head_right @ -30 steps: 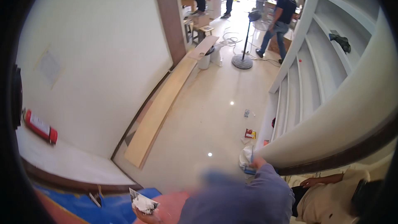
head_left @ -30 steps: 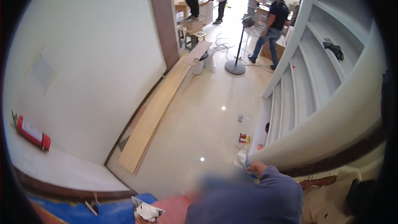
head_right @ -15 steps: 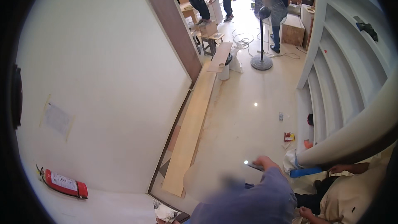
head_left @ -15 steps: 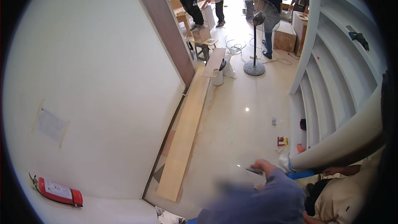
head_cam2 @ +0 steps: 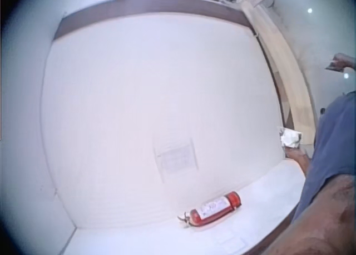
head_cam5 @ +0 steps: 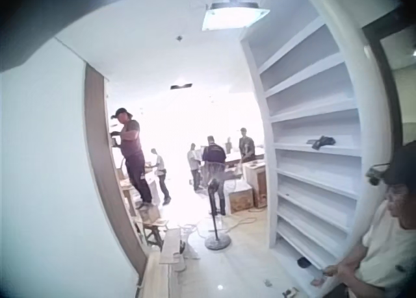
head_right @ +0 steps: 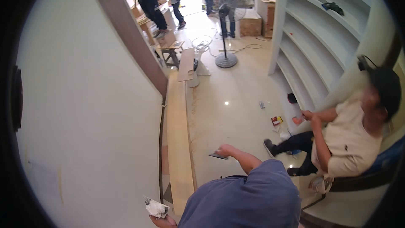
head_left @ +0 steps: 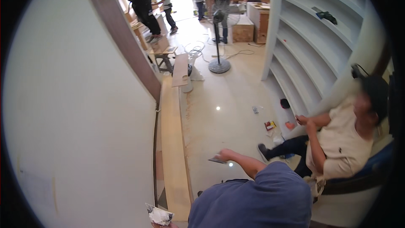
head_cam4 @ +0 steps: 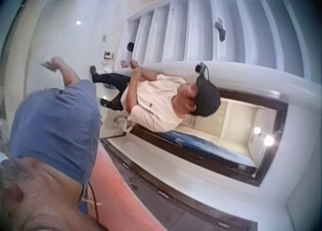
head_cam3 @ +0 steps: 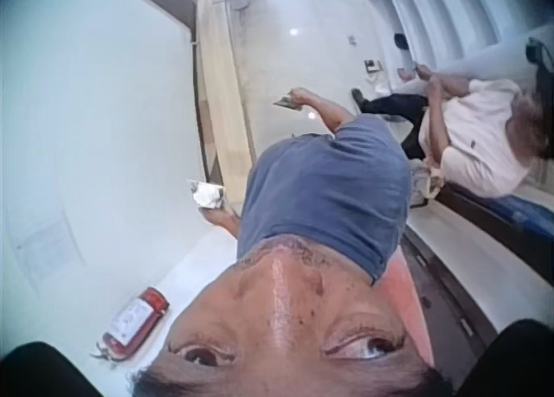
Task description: The person enters the bathroom carrying putty knives with plaster, spreads and smooths the plaster onto the wall using a putty knife, scrapes the compound between the blades, and applies plaster around the wall fixtures.
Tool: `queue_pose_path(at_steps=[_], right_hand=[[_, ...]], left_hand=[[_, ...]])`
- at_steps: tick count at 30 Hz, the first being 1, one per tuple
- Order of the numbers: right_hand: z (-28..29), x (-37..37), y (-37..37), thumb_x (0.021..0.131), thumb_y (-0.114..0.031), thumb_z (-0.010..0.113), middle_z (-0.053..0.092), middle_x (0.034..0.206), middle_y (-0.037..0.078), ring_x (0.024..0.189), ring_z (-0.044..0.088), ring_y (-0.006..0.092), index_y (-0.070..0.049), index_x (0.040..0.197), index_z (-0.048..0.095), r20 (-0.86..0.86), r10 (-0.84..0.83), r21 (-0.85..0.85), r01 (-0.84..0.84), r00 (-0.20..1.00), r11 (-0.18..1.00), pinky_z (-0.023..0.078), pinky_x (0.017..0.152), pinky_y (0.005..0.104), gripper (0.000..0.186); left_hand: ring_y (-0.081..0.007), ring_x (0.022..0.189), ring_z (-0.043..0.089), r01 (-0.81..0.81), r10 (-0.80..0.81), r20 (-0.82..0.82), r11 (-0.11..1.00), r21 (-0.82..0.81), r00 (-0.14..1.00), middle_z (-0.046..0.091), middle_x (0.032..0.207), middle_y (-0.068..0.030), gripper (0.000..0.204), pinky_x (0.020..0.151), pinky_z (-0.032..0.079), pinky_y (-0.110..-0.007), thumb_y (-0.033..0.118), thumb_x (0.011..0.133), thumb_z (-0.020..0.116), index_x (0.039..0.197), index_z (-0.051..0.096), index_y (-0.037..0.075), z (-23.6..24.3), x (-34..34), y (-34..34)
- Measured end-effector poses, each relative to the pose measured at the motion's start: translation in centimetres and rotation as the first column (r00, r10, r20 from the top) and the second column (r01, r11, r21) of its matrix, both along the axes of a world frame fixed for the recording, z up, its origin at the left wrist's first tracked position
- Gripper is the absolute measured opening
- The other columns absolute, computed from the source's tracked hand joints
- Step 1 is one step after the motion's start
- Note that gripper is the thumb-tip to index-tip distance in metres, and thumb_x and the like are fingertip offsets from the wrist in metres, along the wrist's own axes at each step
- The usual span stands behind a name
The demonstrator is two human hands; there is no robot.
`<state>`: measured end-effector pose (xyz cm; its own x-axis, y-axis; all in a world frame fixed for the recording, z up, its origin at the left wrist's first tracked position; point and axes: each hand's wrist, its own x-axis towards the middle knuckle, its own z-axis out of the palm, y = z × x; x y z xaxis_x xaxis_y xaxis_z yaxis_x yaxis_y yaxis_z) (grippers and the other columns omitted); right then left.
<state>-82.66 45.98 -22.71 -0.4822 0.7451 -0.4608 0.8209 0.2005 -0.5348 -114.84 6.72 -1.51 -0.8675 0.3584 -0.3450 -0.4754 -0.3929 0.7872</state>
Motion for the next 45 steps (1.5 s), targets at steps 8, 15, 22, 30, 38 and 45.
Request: queue_pose_path(at_steps=[8,15,22,30,38,45], right_hand=[[-7.1,18.4,-19.9,0.092,-0.057,0.059,0.067,0.133,0.019,0.126,0.062,0.0356,-0.012,0.126,0.072,0.545,-0.384,-0.148,0.537,0.745,0.831,0.048,0.106,0.0454,0.057],[4.0,10.6,-32.4,0.093,-0.058,0.061,0.073,0.118,0.02,0.114,0.068,0.0356,-0.005,0.119,0.073,0.12,-0.862,-0.199,0.862,0.493,0.465,0.05,0.099,0.0425,0.061],[1.7,12.3,-42.8,0.095,-0.062,0.058,0.071,0.12,0.024,0.109,0.069,0.0392,-0.002,0.12,0.073,0.293,-0.859,-0.152,0.907,0.421,0.393,0.053,0.096,0.0441,0.067],[1.9,14.2,-53.7,0.096,-0.064,0.053,0.068,0.125,0.027,0.116,0.065,0.0431,-0.004,0.12,0.074,0.366,-0.895,-0.053,0.966,0.254,0.252,0.046,0.104,0.0466,0.068],[-7.0,24.6,-62.0,0.096,-0.064,0.051,0.067,0.125,0.027,0.115,0.065,0.0414,-0.007,0.124,0.072,0.421,-0.89,-0.051,0.984,0.175,0.169,0.048,0.101,0.0496,0.067],[2.6,31.5,-47.3,0.096,-0.061,0.049,0.074,0.085,0.023,0.077,0.073,0.0371,-0.008,0.1,0.078,0.242,-0.884,-0.181,0.913,0.401,0.365,0.057,0.073,0.0498,0.061]], left_hand=[[-0.0255,0.114,0.064,0.33,-0.316,-0.206,0.943,0.038,0.926,0.063,0.122,-0.0107,0.032,0.096,0.053,-0.04,0.026,0.102,0.05,0.125,0.056,0.004,3.7,-14.2,8.2],[-0.0253,0.114,0.064,0.673,-0.664,-0.198,0.739,-0.025,0.721,0.063,0.119,-0.0113,0.032,0.098,0.053,-0.041,0.024,0.103,0.048,0.126,0.055,0.003,-0.4,-18.5,14.9],[-0.0286,0.12,0.061,0.903,-0.885,-0.182,0.423,0.074,0.429,0.06,0.126,-0.0142,0.04,0.104,0.05,-0.043,0.026,0.104,0.045,0.133,0.052,-0.001,-0.3,-12.1,21.1],[-0.0315,0.131,0.056,0.945,-0.935,-0.139,0.326,0.017,0.325,0.056,0.14,-0.0195,0.048,0.112,0.046,-0.044,0.025,0.108,0.042,0.144,0.045,-0.005,2.7,-4.0,20.6],[-0.0315,0.117,0.064,0.907,-0.903,-0.105,0.421,-0.031,0.416,0.062,0.133,-0.0195,0.044,0.1,0.054,-0.041,0.024,0.105,0.045,0.136,0.054,-0.006,4.2,3.7,14.6],[-0.0304,0.114,0.066,0.77,-0.754,-0.206,0.638,-0.008,0.623,0.063,0.132,-0.0187,0.043,0.098,0.056,-0.042,0.024,0.105,0.046,0.137,0.054,-0.004,2.4,10.4,6.9]])
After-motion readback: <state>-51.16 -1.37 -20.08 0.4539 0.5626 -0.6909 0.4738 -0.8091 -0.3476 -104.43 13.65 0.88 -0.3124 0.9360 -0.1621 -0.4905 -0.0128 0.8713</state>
